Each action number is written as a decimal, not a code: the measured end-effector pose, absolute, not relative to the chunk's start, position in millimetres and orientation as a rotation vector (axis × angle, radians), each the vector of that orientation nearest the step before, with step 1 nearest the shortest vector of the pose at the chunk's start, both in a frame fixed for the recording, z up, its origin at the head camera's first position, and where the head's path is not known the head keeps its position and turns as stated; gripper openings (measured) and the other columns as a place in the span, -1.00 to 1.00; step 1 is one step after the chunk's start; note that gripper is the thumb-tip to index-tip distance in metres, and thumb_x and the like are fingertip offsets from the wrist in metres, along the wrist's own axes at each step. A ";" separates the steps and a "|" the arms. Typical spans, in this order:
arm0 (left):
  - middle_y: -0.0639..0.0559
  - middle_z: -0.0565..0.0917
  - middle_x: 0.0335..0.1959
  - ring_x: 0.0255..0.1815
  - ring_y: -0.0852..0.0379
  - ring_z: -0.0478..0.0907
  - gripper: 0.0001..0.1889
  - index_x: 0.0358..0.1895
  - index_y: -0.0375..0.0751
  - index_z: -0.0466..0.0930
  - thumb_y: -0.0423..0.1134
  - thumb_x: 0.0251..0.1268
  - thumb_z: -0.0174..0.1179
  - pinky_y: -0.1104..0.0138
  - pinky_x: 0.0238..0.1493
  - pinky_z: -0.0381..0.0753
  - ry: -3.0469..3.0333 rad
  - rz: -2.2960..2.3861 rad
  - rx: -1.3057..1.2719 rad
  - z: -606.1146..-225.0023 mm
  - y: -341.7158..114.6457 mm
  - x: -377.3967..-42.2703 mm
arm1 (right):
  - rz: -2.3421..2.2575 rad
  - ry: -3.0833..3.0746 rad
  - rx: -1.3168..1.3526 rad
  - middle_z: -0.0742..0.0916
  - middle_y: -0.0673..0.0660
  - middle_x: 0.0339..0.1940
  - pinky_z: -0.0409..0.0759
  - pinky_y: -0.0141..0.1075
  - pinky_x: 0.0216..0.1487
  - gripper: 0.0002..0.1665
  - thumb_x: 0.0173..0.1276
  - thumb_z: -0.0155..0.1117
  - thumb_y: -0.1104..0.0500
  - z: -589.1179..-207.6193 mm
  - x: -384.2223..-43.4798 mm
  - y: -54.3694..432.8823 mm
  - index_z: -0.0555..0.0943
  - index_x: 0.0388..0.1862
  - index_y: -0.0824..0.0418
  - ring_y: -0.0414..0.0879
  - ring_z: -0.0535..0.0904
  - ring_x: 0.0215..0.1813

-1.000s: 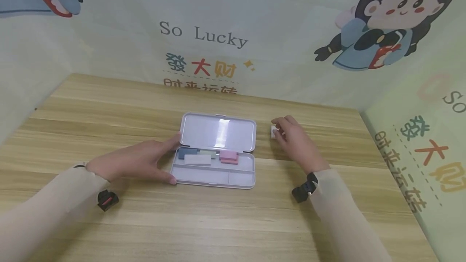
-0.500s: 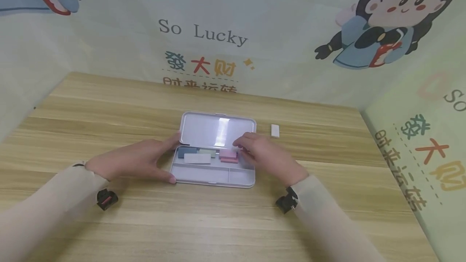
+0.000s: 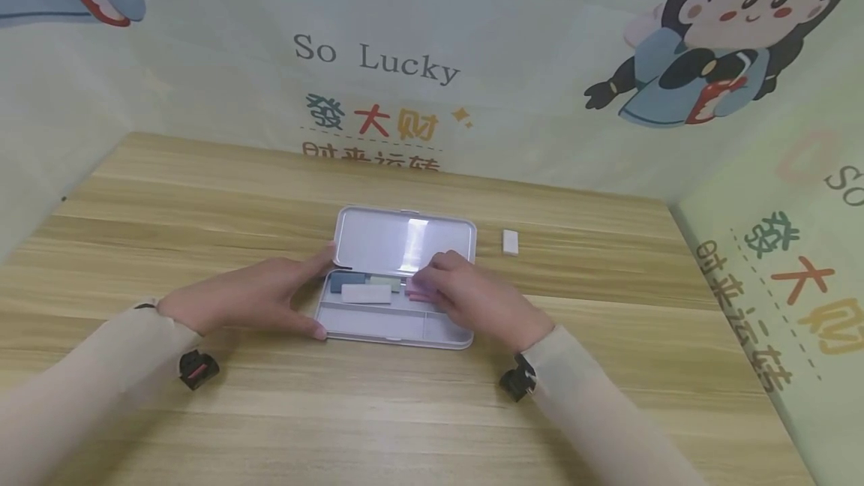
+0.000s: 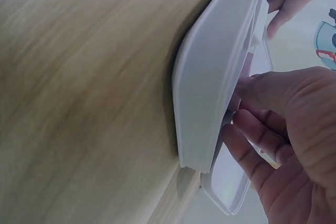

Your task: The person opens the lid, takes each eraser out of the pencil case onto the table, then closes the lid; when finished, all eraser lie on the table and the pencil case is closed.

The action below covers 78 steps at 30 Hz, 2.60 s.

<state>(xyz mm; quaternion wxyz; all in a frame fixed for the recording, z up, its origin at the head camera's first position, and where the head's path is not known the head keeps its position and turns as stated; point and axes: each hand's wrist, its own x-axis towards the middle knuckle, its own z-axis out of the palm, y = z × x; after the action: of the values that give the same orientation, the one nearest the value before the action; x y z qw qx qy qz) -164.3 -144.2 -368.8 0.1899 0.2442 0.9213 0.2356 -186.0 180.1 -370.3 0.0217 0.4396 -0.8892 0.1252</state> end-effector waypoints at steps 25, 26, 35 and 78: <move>-0.29 0.39 0.59 0.59 -0.20 0.39 0.28 0.71 -0.32 -0.15 0.16 0.15 0.53 -0.08 0.65 0.32 2.584 0.671 0.701 -368.2 -142.4 -163.8 | 0.596 -2.992 1.385 0.67 0.13 -0.12 0.57 -0.48 -0.26 -0.50 0.45 0.34 0.34 -363.0 -188.8 173.6 0.65 0.36 0.20 -0.20 0.50 -0.25; -0.28 0.38 0.59 0.59 -0.19 0.39 0.28 0.71 -0.32 -0.16 0.16 0.15 0.53 -0.08 0.65 0.31 2.580 0.673 0.697 -367.9 -142.3 -163.6 | 0.597 -3.003 1.388 0.69 0.13 -0.11 0.58 -0.47 -0.24 -0.49 0.44 0.35 0.35 -362.2 -189.3 173.4 0.65 0.36 0.21 -0.20 0.51 -0.23; -0.24 0.32 0.64 0.63 -0.16 0.33 0.28 0.72 -0.29 -0.18 0.13 0.16 0.54 -0.06 0.67 0.28 2.563 0.677 0.672 -367.0 -141.1 -164.0 | 0.535 -2.983 1.430 0.75 0.11 -0.05 0.66 -0.38 -0.12 -0.54 0.46 0.35 0.31 -362.0 -190.1 171.9 0.66 0.32 0.22 -0.18 0.57 -0.14; -0.30 0.35 0.61 0.61 -0.22 0.36 0.28 0.71 -0.33 -0.14 0.18 0.16 0.52 -0.09 0.65 0.31 2.584 0.652 0.677 -368.9 -144.3 -163.8 | 0.950 -2.905 0.751 0.77 0.39 -0.07 0.79 -0.07 0.04 -0.46 0.39 0.38 0.41 -357.8 -216.8 250.5 0.51 0.31 0.44 0.17 0.72 -0.03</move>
<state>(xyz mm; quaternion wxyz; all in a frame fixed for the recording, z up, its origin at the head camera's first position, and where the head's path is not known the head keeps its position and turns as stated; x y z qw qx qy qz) -163.8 -144.3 -368.9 0.1946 0.2417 0.9217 0.2327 -216.8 250.5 -357.8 -0.0028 0.2388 -0.9229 0.3020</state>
